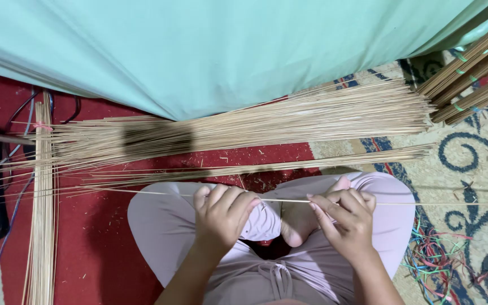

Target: The person weaves thin wooden sticks into a mat or screen structure while sitting on the floor.

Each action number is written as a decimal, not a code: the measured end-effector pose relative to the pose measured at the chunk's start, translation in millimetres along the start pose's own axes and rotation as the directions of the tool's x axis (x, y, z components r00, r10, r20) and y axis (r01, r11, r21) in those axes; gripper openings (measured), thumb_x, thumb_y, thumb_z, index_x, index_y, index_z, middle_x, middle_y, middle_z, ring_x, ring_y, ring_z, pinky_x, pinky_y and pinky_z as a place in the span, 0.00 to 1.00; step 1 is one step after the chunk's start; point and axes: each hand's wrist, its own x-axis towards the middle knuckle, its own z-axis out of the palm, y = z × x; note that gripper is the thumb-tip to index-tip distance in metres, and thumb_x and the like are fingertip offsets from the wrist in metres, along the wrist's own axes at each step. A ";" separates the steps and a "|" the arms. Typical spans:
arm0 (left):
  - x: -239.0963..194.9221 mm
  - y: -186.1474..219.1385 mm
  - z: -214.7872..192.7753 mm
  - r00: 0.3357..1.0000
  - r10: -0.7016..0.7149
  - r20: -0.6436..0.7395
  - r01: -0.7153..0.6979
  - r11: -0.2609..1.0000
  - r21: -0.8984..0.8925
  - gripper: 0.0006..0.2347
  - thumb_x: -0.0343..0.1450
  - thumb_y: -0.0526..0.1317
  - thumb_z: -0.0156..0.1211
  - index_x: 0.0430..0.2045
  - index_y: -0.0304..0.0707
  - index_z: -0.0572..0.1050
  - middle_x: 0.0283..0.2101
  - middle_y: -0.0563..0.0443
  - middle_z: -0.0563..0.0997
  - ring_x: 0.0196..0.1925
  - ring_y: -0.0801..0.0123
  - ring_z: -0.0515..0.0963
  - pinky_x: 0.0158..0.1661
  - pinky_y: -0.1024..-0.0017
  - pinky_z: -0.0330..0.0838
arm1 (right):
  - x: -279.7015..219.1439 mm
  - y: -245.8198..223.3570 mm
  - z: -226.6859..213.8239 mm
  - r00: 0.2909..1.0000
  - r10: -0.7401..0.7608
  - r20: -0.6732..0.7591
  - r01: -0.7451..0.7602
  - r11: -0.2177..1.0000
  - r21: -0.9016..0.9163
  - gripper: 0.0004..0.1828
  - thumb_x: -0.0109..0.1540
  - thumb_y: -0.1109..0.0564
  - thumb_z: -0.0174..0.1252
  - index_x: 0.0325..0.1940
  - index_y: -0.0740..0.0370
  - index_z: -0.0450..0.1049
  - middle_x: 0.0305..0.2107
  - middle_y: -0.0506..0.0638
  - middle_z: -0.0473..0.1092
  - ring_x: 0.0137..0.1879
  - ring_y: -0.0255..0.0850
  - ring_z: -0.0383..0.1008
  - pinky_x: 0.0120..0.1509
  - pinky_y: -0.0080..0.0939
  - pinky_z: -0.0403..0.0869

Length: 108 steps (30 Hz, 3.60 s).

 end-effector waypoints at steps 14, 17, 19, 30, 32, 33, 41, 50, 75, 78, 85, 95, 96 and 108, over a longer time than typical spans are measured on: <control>20.7 38.9 -16.8 0.987 -0.083 -0.138 0.075 0.995 -0.064 0.05 0.69 0.41 0.59 0.21 0.52 0.76 0.24 0.63 0.74 0.29 0.65 0.72 0.44 0.64 0.59 | 0.3 -9.6 -36.3 0.995 -0.059 -0.087 0.051 0.995 -0.085 0.09 0.64 0.60 0.67 0.46 0.48 0.81 0.32 0.43 0.70 0.35 0.37 0.66 0.56 0.44 0.53; 20.9 39.9 -22.2 0.983 -0.093 -0.158 0.083 0.994 -0.072 0.05 0.68 0.44 0.61 0.20 0.52 0.75 0.23 0.63 0.73 0.29 0.65 0.73 0.43 0.63 0.58 | 4.1 -17.0 -37.1 0.990 -0.100 -0.098 0.089 0.990 -0.110 0.09 0.64 0.60 0.67 0.47 0.48 0.81 0.32 0.43 0.70 0.35 0.39 0.66 0.56 0.45 0.53; 23.5 39.2 -25.2 0.981 -0.091 -0.169 0.079 0.994 -0.077 0.07 0.68 0.45 0.63 0.21 0.52 0.75 0.24 0.62 0.74 0.29 0.65 0.74 0.43 0.62 0.58 | 9.1 -20.4 -37.2 0.986 -0.134 -0.096 0.123 0.986 -0.116 0.08 0.65 0.60 0.66 0.47 0.48 0.81 0.31 0.43 0.69 0.34 0.39 0.66 0.56 0.45 0.53; 18.3 39.9 -33.4 0.979 -0.054 -0.195 0.036 0.995 -0.094 0.03 0.60 0.37 0.60 0.18 0.52 0.74 0.24 0.63 0.72 0.30 0.67 0.71 0.48 0.62 0.59 | 8.3 -33.0 -43.3 0.981 -0.177 -0.082 0.166 0.978 -0.126 0.10 0.64 0.59 0.67 0.48 0.48 0.81 0.32 0.43 0.70 0.33 0.40 0.65 0.56 0.46 0.52; 17.4 41.9 -37.5 0.976 -0.056 -0.211 0.039 0.996 -0.083 0.03 0.59 0.37 0.60 0.18 0.53 0.74 0.23 0.64 0.71 0.29 0.67 0.70 0.46 0.62 0.60 | 7.5 -35.6 -45.0 0.978 -0.192 -0.083 0.180 0.974 -0.135 0.10 0.64 0.58 0.67 0.49 0.47 0.81 0.32 0.42 0.70 0.33 0.39 0.65 0.56 0.46 0.52; 15.6 43.8 -39.1 0.975 -0.063 -0.215 0.048 0.996 -0.076 0.03 0.59 0.37 0.60 0.18 0.53 0.74 0.22 0.64 0.70 0.29 0.67 0.70 0.45 0.62 0.60 | 5.7 -36.6 -46.0 0.977 -0.197 -0.076 0.185 0.973 -0.141 0.10 0.64 0.57 0.66 0.49 0.47 0.81 0.31 0.42 0.70 0.33 0.38 0.66 0.56 0.46 0.52; 23.4 44.5 -52.6 0.961 -0.012 -0.278 0.034 0.997 0.075 0.03 0.60 0.36 0.61 0.19 0.51 0.76 0.23 0.63 0.73 0.31 0.66 0.71 0.47 0.62 0.62 | 16.5 -53.9 -46.9 0.976 -0.207 -0.065 0.193 0.965 -0.180 0.11 0.63 0.57 0.66 0.49 0.44 0.80 0.30 0.40 0.69 0.34 0.39 0.65 0.55 0.45 0.51; 26.1 30.2 -37.5 0.966 0.129 -0.223 -0.131 0.991 0.005 0.04 0.59 0.34 0.62 0.21 0.48 0.80 0.23 0.59 0.79 0.27 0.66 0.77 0.40 0.65 0.68 | 14.8 -56.6 -43.2 0.986 -0.148 -0.081 0.128 0.969 -0.213 0.10 0.63 0.55 0.66 0.48 0.42 0.81 0.28 0.38 0.68 0.33 0.37 0.65 0.51 0.44 0.51; 20.7 -10.5 -0.9 0.992 -0.065 0.104 0.099 0.922 -0.374 0.02 0.65 0.38 0.67 0.24 0.53 0.84 0.26 0.64 0.86 0.23 0.71 0.83 0.23 0.70 0.71 | 15.6 -17.4 -11.9 0.994 -0.107 -0.008 0.104 0.979 -0.176 0.07 0.62 0.53 0.64 0.45 0.43 0.81 0.26 0.40 0.63 0.39 0.38 0.70 0.49 0.44 0.54; 15.6 -7.0 0.9 0.992 -0.073 0.103 0.101 0.948 -0.301 0.05 0.60 0.37 0.64 0.22 0.56 0.83 0.20 0.62 0.82 0.19 0.67 0.79 0.19 0.65 0.68 | 17.8 -26.7 -21.1 0.991 -0.137 -0.002 0.134 0.970 -0.204 0.09 0.62 0.53 0.64 0.46 0.44 0.80 0.29 0.39 0.68 0.35 0.39 0.67 0.48 0.46 0.53; -3.6 6.2 6.4 0.990 -0.103 0.093 0.124 0.957 -0.263 0.03 0.59 0.40 0.65 0.21 0.57 0.82 0.20 0.62 0.81 0.19 0.64 0.79 0.19 0.62 0.69 | 2.7 -36.4 -30.1 0.990 -0.142 0.002 0.138 0.958 -0.252 0.09 0.62 0.51 0.65 0.47 0.42 0.80 0.29 0.38 0.69 0.35 0.38 0.68 0.49 0.46 0.54; -5.7 -10.9 -7.6 0.996 0.084 -0.038 -0.087 0.992 -0.093 0.05 0.58 0.36 0.62 0.21 0.53 0.81 0.23 0.61 0.82 0.23 0.67 0.80 0.21 0.67 0.69 | 20.0 -45.3 -20.8 0.993 -0.121 0.007 0.121 0.981 -0.151 0.08 0.62 0.50 0.63 0.45 0.39 0.82 0.26 0.36 0.67 0.34 0.34 0.67 0.45 0.42 0.54; -4.1 -14.8 -4.5 0.997 0.071 -0.016 -0.073 0.992 -0.102 0.06 0.59 0.37 0.63 0.23 0.54 0.84 0.26 0.62 0.85 0.26 0.69 0.83 0.23 0.67 0.72 | 22.0 -42.2 -18.5 0.996 -0.094 0.000 0.093 0.988 -0.119 0.08 0.62 0.50 0.64 0.45 0.39 0.82 0.29 0.35 0.70 0.35 0.33 0.68 0.46 0.42 0.54; -0.7 -12.8 14.8 0.993 -0.101 0.062 0.112 0.969 -0.221 0.05 0.60 0.39 0.63 0.22 0.58 0.82 0.20 0.63 0.82 0.18 0.65 0.79 0.16 0.62 0.65 | 19.6 -22.9 -12.5 0.986 -0.164 -0.038 0.152 0.962 -0.228 0.13 0.62 0.52 0.66 0.51 0.40 0.79 0.33 0.38 0.71 0.40 0.40 0.70 0.52 0.45 0.52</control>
